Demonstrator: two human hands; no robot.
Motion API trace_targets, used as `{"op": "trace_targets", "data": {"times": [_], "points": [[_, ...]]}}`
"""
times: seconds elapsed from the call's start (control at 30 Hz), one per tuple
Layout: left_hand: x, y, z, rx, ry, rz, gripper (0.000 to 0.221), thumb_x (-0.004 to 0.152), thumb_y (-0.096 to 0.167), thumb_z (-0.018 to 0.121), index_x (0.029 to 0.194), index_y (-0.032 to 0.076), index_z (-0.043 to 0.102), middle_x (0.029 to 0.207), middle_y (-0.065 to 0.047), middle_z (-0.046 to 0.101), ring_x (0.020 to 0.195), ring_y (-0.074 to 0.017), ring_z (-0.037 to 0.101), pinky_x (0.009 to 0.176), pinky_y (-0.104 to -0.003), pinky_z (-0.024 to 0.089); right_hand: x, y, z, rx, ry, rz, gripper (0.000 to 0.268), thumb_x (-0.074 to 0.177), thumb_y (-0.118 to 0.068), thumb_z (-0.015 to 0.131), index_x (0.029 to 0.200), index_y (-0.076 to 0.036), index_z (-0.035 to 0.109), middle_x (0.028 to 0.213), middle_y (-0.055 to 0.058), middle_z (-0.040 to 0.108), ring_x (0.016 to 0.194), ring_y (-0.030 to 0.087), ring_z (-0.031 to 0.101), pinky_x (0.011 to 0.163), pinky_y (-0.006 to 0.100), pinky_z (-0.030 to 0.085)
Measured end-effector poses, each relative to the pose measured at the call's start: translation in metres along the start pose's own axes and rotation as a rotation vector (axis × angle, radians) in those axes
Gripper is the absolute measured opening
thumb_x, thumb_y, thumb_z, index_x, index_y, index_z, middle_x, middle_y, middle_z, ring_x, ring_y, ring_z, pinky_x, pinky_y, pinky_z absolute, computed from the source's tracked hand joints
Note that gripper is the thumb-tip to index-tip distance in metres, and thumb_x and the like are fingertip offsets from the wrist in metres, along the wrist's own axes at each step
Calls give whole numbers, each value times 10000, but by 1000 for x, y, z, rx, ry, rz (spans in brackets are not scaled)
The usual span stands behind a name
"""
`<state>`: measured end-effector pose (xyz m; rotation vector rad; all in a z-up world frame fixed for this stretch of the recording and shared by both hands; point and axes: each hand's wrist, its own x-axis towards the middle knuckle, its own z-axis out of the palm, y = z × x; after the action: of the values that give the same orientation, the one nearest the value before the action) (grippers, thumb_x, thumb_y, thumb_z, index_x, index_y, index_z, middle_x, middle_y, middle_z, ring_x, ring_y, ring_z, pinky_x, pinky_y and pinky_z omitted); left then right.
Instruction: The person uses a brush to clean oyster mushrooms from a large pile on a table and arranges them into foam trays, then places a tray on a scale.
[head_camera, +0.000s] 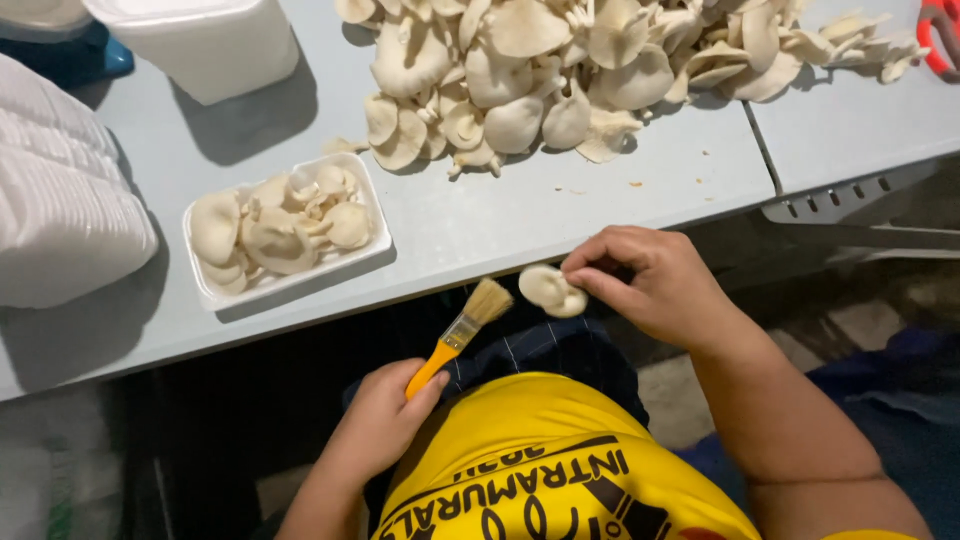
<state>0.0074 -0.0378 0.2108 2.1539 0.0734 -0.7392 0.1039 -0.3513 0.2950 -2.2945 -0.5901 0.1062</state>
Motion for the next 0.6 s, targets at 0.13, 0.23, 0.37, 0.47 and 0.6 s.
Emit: {"op": "trace_targets", "data": {"times": [0.13, 0.23, 0.37, 0.47, 0.6], "points": [[-16, 16, 3, -90, 56, 253, 339, 979, 314, 654, 698, 140, 579, 658, 10, 557, 605, -149, 498, 578, -344, 383, 1, -2, 12, -31, -26, -43, 89, 914, -171, 760, 988, -124, 775, 928, 10, 777, 804, 131, 713, 681, 276, 539], [-11, 28, 6, 37, -46, 168, 366, 1014, 367, 583, 735, 130, 605, 709, -25, 616, 654, -183, 577, 633, -362, 411, 0, -12, 18, 130, -52, 110, 79, 898, -187, 770, 962, -147, 790, 844, -34, 789, 704, 51, 686, 621, 217, 543], [-1, 9, 7, 66, 46, 43, 369, 993, 377, 622, 727, 125, 579, 711, -43, 617, 679, -213, 582, 650, -398, 402, -2, 0, 17, 427, 58, 222, 102, 884, -83, 774, 978, -42, 768, 874, 55, 784, 785, 99, 715, 709, 216, 605], [-6, 3, 8, 35, 50, 101, 405, 988, 369, 635, 677, 129, 536, 658, -19, 581, 623, -178, 537, 610, -375, 380, -5, 4, 18, 349, 95, 232, 93, 901, -98, 772, 987, -62, 766, 891, 29, 773, 799, 78, 682, 716, 217, 577], [-18, 31, 6, 67, -62, 212, 307, 988, 349, 593, 782, 131, 655, 747, -43, 669, 706, -226, 635, 661, -387, 442, -5, -5, 22, 176, 119, 141, 75, 911, -104, 772, 981, -83, 760, 866, 12, 759, 707, 69, 630, 645, 212, 509]]}}
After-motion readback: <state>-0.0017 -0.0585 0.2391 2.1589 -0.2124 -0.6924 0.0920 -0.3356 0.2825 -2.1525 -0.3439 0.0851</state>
